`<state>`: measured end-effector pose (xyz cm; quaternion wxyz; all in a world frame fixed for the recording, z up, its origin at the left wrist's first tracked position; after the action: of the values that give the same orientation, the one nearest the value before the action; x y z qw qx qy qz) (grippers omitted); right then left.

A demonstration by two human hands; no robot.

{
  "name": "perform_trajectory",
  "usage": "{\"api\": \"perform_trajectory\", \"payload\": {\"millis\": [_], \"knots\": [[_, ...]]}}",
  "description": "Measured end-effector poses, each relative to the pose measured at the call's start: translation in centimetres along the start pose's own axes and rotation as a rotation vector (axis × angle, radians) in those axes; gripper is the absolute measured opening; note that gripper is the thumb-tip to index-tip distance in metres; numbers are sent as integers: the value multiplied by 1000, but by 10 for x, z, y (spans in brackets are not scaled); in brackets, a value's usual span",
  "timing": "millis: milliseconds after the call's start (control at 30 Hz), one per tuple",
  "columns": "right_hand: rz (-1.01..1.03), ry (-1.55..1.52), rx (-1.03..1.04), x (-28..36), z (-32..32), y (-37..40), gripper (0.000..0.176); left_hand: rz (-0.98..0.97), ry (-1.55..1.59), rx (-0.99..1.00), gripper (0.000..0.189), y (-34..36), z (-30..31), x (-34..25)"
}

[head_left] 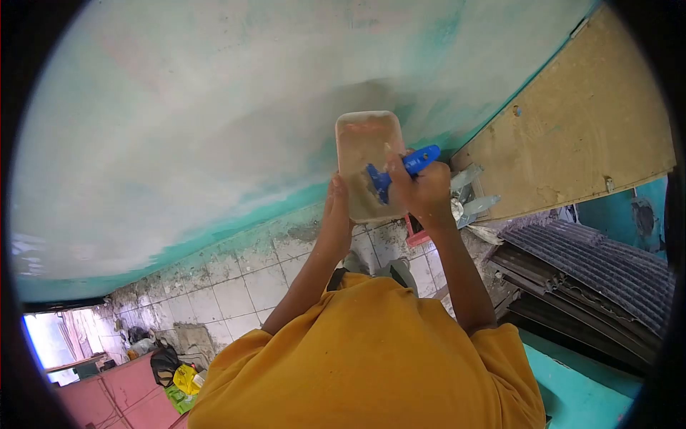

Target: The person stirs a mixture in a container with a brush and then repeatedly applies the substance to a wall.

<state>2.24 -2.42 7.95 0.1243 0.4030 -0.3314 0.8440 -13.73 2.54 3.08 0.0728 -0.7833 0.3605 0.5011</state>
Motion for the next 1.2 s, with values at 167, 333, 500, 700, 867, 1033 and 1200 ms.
{"api": "perform_trajectory", "payload": {"millis": [167, 333, 500, 700, 867, 1033, 1200], "knots": [[-54, 24, -106, -2, -7, -22, 32, 54, 45, 56, 78, -1, 1, -1], [4, -59, -105, 3, 4, -10, 30, 0, 21, -20, 77, -8, 9, -4], [3, -15, 29, -5, -19, -27, 23, 2, -5, -58, 77, -11, -2, -4], [41, 111, -145, -15, -3, -52, 31, -81, 74, -12, 71, -21, 1, -4], [239, -85, 6, -30, -14, -49, 33, 0, 26, -136, 78, -33, -11, 0], [216, 45, -45, -44, 0, -97, 34, -47, 92, -117, 76, -49, -27, 9], [249, 107, -5, -62, 35, -92, 30, -57, 92, -221, 76, -61, -52, 4]]}}
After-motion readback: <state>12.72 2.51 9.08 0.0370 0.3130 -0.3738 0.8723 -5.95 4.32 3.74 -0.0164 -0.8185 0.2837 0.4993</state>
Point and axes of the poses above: each hand's wrist, its own y-axis away from the middle knuckle, its own z-axis out of the back of the hand, x = y × z, the point moved 1 cm from there along -y, towards the middle knuckle, and after that the axes turned 4 degrees about -y, right-handed, at the moved point
